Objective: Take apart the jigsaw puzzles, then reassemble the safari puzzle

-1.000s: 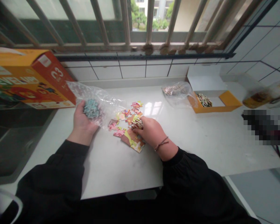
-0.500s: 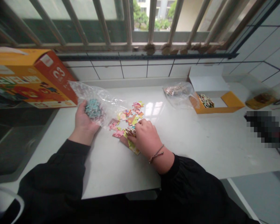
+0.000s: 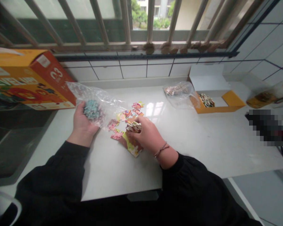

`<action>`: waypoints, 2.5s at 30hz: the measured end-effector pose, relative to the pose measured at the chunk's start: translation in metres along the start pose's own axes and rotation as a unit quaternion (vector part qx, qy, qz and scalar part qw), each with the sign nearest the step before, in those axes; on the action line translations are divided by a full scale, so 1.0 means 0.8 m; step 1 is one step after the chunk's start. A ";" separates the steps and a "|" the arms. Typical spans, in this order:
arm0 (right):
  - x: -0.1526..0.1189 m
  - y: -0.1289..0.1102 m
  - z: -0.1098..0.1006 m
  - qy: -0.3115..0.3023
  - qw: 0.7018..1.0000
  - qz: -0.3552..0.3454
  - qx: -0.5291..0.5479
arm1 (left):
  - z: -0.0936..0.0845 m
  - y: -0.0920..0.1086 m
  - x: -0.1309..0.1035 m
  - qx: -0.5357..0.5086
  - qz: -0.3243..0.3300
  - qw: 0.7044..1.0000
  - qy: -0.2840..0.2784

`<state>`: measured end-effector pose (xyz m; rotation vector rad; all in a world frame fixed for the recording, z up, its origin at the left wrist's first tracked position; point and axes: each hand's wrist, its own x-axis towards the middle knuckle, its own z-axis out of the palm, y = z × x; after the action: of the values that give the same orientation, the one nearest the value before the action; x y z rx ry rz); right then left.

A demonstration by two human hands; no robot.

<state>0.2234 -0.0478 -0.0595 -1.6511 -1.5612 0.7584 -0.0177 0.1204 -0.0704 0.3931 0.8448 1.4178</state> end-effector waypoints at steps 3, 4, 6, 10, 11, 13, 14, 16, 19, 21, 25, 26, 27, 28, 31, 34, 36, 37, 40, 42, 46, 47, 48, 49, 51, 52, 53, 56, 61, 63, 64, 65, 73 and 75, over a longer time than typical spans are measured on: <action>0.006 0.008 -0.027 0.006 0.994 0.049 0.100 | -0.003 -0.001 0.002 -0.001 0.004 1.000 -0.007; 0.007 0.011 -0.036 0.011 0.986 0.059 0.156 | -0.004 -0.001 0.003 -0.002 0.005 1.000 -0.009; 0.010 0.018 -0.053 0.026 0.960 0.072 0.270 | -0.005 -0.001 0.005 -0.005 0.006 1.000 -0.011; 0.014 0.033 -0.073 0.092 0.963 0.107 0.229 | -0.007 -0.002 0.007 -0.012 -0.001 1.000 -0.015; 0.015 0.036 -0.075 0.099 0.968 0.110 0.200 | -0.007 -0.002 0.008 -0.013 0.000 1.000 -0.017; 0.016 0.040 -0.073 0.078 0.973 0.100 0.191 | -0.008 -0.003 0.008 -0.014 0.006 1.000 -0.019; 0.016 0.040 -0.069 0.055 0.975 0.093 0.194 | -0.008 -0.003 0.009 -0.013 0.009 1.000 -0.019; 0.015 0.036 -0.055 0.017 0.986 0.078 0.144 | -0.008 -0.004 0.009 -0.009 0.007 1.000 -0.019; 0.012 0.027 -0.024 0.015 0.998 0.044 -0.033 | -0.008 -0.004 0.009 -0.003 0.000 1.000 -0.015; 0.010 0.023 -0.007 0.020 0.992 0.015 -0.124 | -0.006 -0.005 0.007 -0.002 0.004 1.000 -0.012; 0.009 0.026 0.004 0.031 0.970 0.011 -0.241 | 0.000 -0.004 0.002 0.002 0.017 1.000 -0.001; 0.009 0.027 0.002 0.033 0.967 0.012 -0.253 | 0.001 -0.003 0.001 0.006 0.016 1.000 0.002; 0.009 0.028 0.001 0.034 0.967 0.009 -0.254 | 0.002 -0.003 0.000 0.010 0.014 1.000 0.004; 0.009 0.029 -0.001 0.032 0.969 0.003 -0.246 | 0.003 -0.002 -0.001 0.015 0.012 1.000 0.005; 0.009 0.026 -0.006 0.017 0.981 -0.005 -0.194 | 0.004 -0.002 -0.003 0.018 0.009 1.000 0.004; 0.011 0.020 -0.012 0.018 0.994 0.025 -0.102 | 0.004 -0.001 -0.004 0.014 0.009 1.000 0.003; 0.013 0.017 -0.021 0.041 0.998 0.042 -0.002 | 0.004 -0.001 -0.004 0.014 0.008 1.000 0.001; 0.014 0.016 -0.027 0.055 0.996 0.045 0.060 | 0.004 -0.001 -0.004 0.014 0.006 1.000 -0.001; 0.016 0.019 -0.050 0.052 0.974 0.045 0.217 | 0.002 0.000 -0.002 0.017 0.004 1.000 -0.008; 0.013 0.024 -0.067 -0.018 0.973 0.045 0.227 | -0.001 -0.001 0.000 0.017 0.008 1.000 -0.015; 0.002 0.033 -0.083 -0.166 0.985 0.029 0.023 | -0.005 -0.001 0.004 0.016 0.004 1.000 -0.023; -0.001 0.034 -0.082 -0.174 0.984 0.021 -0.041 | -0.006 -0.002 0.005 0.016 0.002 1.000 -0.022; -0.003 0.035 -0.079 -0.175 0.980 0.011 -0.095 | -0.007 -0.002 0.006 0.016 0.000 1.000 -0.021; -0.005 0.035 -0.076 -0.174 0.975 0.002 -0.135 | -0.007 -0.002 0.006 0.016 0.000 1.000 -0.020; -0.007 0.035 -0.068 -0.167 0.970 -0.020 -0.175 | -0.008 -0.002 0.007 0.013 0.006 1.000 -0.017; -0.007 0.034 -0.065 -0.164 0.969 -0.030 -0.185 | -0.008 -0.002 0.007 0.012 0.008 1.000 -0.017; -0.008 0.033 -0.063 -0.159 0.968 -0.038 -0.192 | -0.008 -0.002 0.007 0.010 0.011 1.000 -0.017; -0.009 0.031 -0.061 -0.144 0.969 -0.046 -0.196 | -0.005 0.001 0.004 0.007 0.014 1.000 -0.019; -0.009 0.020 -0.052 -0.157 0.974 -0.013 -0.161 | 0.005 0.010 -0.005 -0.026 0.016 1.000 -0.006; -0.007 0.010 -0.036 -0.169 0.978 -0.009 -0.119 | 0.008 0.013 -0.008 -0.032 0.014 0.999 -0.009; -0.005 0.004 -0.024 -0.171 0.980 -0.012 -0.096 | 0.009 0.014 -0.010 -0.033 0.012 0.999 -0.010; -0.003 -0.003 -0.011 -0.170 0.982 -0.016 -0.077 | 0.011 0.015 -0.011 -0.034 0.011 0.999 -0.009; 0.002 -0.045 0.084 -0.087 0.985 0.001 -0.148 | 0.014 0.017 -0.011 -0.054 0.018 0.998 0.016; 0.000 -0.047 0.087 -0.077 0.979 -0.002 -0.188 | 0.012 0.018 -0.010 -0.055 0.024 0.998 0.013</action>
<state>0.1451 -0.0399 -0.0670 -1.8920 -1.9078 0.6282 -0.0207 0.1172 -0.0519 0.3138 0.7784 1.5083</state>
